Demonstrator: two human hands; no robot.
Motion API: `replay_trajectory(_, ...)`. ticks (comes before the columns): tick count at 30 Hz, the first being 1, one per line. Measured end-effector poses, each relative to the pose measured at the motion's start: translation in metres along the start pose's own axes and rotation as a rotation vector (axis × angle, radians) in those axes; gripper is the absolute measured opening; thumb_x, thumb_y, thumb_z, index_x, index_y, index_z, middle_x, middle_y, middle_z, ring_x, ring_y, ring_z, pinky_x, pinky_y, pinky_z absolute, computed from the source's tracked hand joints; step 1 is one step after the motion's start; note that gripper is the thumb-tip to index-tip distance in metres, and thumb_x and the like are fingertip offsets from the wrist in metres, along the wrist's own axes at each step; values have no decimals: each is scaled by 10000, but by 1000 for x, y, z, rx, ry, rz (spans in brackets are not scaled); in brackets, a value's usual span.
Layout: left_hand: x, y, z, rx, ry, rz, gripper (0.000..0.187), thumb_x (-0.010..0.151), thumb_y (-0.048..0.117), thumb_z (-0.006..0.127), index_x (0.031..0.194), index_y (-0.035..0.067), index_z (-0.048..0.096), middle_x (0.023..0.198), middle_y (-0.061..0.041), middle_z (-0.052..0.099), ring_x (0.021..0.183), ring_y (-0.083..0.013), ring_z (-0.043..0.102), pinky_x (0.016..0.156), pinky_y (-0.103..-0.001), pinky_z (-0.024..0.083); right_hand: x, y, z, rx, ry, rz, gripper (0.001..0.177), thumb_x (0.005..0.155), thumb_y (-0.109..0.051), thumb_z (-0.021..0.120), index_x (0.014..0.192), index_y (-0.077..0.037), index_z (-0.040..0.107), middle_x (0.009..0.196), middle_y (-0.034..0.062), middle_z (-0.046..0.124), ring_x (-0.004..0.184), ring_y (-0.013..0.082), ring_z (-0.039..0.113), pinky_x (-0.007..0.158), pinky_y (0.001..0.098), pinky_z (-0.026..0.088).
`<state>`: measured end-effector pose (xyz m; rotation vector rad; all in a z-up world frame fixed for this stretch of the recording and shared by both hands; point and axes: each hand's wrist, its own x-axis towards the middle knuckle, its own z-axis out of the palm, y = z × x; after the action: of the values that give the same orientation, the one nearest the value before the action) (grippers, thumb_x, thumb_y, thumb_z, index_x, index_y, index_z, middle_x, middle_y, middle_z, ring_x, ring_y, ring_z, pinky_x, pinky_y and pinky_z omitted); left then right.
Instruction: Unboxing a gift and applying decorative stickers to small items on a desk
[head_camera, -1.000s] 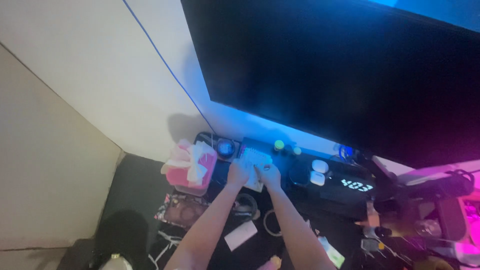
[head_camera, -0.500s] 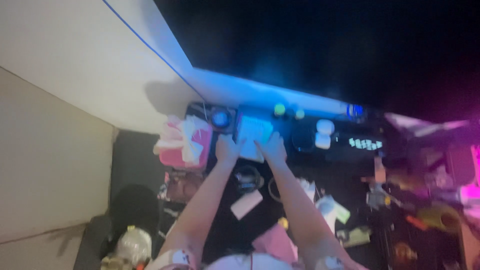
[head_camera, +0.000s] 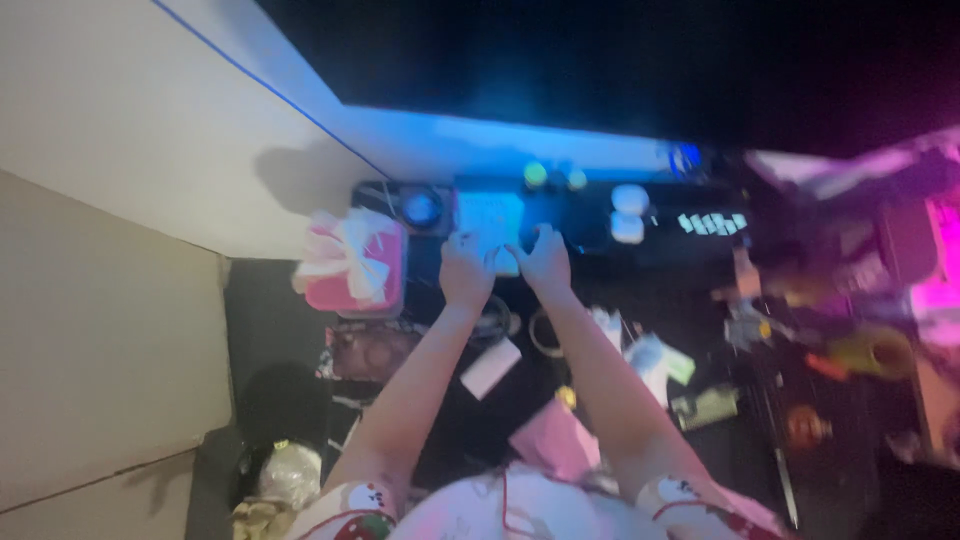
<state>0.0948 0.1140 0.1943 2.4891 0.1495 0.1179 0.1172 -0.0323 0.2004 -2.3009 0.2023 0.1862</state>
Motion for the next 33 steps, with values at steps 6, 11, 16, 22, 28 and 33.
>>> replay_trajectory(6,-61,47,39,49,-112,244,312,934,233,616,1182,44,610,1104,-140,559,1071,-325,573,818,-396,556,-38,74,-34,-34,46,109,367,819,-241,731,1107,-45,616,913,131,627,961,326,643,801,415,531)
replay_trajectory(11,-107,59,112,-82,-394,221,310,934,251,596,1199,91,611,1131,-114,560,1070,-312,583,823,-389,546,-59,163,-48,-103,80,273,158,749,-214,744,894,-156,723,867,77,711,919,275,679,794,372,546)
replay_trajectory(16,-139,85,135,-43,-546,170,372,894,239,612,1214,51,587,1192,-205,556,1123,-394,558,904,-460,518,-70,272,-53,-164,153,332,114,788,-204,714,894,-164,726,862,105,704,930,288,674,810,395,550)
replay_trajectory(22,-169,107,130,49,-582,240,483,871,187,604,1326,64,500,1360,-216,418,1171,-431,487,911,-491,502,-108,250,-67,-236,107,252,209,832,-135,687,1005,-35,626,951,207,618,972,382,634,852,462,535)
replay_trajectory(28,-178,80,173,252,-432,477,497,801,253,672,1269,126,563,1362,-165,413,1140,-400,484,859,-466,511,-113,221,-80,-349,-32,359,147,854,-154,637,980,-83,609,1059,132,572,1010,354,638,871,462,540)
replay_trajectory(33,-180,71,174,187,-348,444,358,793,253,639,1137,156,651,1310,-127,464,1112,-378,505,824,-459,518,-114,222,-83,-414,-69,282,187,821,-179,684,974,-71,685,1021,138,563,962,372,655,824,494,556)
